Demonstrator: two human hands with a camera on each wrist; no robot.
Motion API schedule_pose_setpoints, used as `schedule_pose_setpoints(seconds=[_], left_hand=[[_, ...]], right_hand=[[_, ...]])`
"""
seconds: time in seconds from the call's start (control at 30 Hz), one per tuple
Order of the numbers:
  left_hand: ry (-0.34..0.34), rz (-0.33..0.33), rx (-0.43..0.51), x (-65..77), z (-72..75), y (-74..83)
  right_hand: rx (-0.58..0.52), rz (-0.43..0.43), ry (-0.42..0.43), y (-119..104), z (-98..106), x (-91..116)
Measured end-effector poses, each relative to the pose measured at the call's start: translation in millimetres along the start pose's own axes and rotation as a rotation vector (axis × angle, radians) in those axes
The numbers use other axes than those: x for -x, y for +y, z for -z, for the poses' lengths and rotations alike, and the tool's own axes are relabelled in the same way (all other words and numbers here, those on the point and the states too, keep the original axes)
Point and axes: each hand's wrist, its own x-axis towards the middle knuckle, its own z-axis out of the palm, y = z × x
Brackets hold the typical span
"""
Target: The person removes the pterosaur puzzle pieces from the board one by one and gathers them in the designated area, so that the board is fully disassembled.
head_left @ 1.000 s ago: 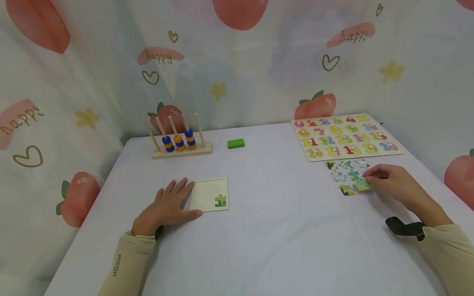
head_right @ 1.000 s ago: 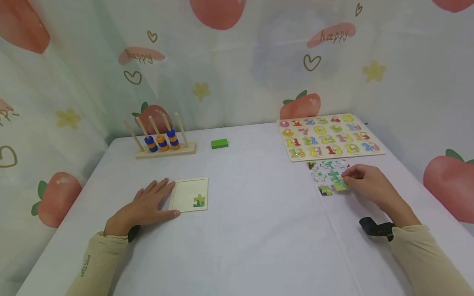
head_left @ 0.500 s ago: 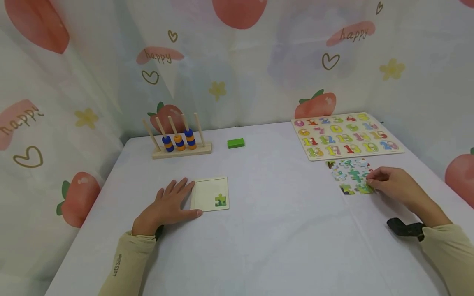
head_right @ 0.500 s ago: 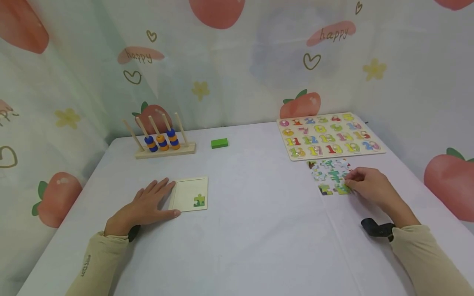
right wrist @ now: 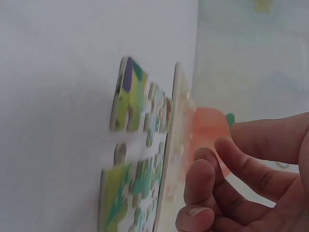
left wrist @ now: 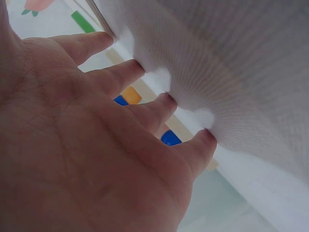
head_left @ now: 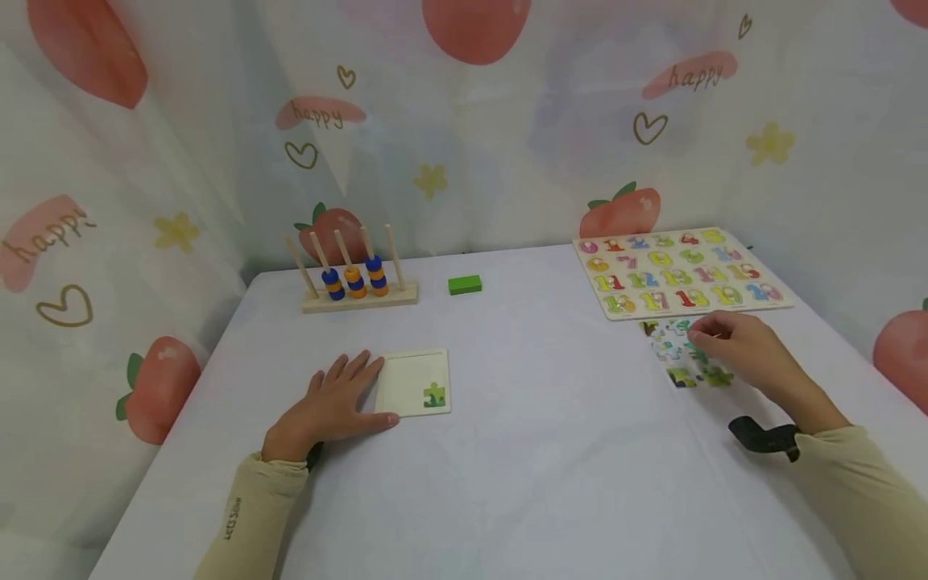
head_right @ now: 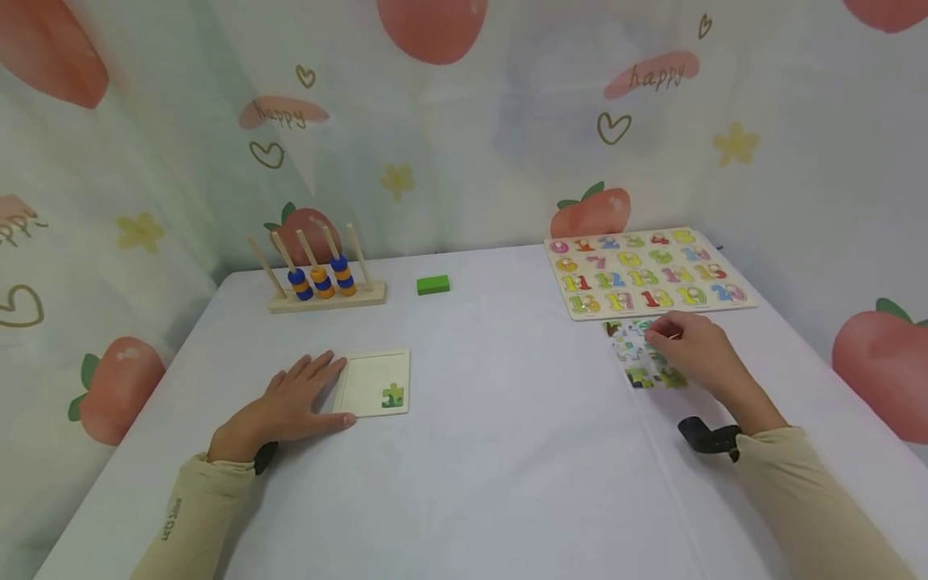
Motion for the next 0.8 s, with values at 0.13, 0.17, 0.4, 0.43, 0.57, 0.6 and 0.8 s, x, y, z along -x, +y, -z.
schedule_pose_setpoints(seconds=[0.13,0.17,0.4,0.43,0.57,0.6,0.8], left_hand=[[0.001,0.005,0.005,-2.4,-3.2,-3.4],[0.001,0.007,0.006,-2.9,-4.1,-4.4],[0.011,0.000,0.010,-3.5,-5.1,-6.5],[0.013,-0.001,0.012,-3.3,-4.9,-6.8],[0.016,-0.001,0.014,-2.7,-3.3,-6.5],[0.017,-0.003,0.013,-2.8,-3.1,-6.3],[-0.002,0.004,0.004,-4.0,-2.1,-4.7]], right_hand=[[-0.042,0.034,-0.026,-19.2,-11.4,-5.9],[-0.050,0.044,-0.032,-24.1,-14.2,-7.4],[-0.102,0.094,-0.089,-55.6,-34.0,-18.5],[-0.110,0.106,-0.096,-59.9,-37.2,-20.0],[-0.147,0.168,-0.128,-78.1,-51.0,-25.4],[-0.154,0.183,-0.135,-82.4,-54.4,-26.7],[-0.156,0.220,-0.166,-105.2,-72.9,-34.8]])
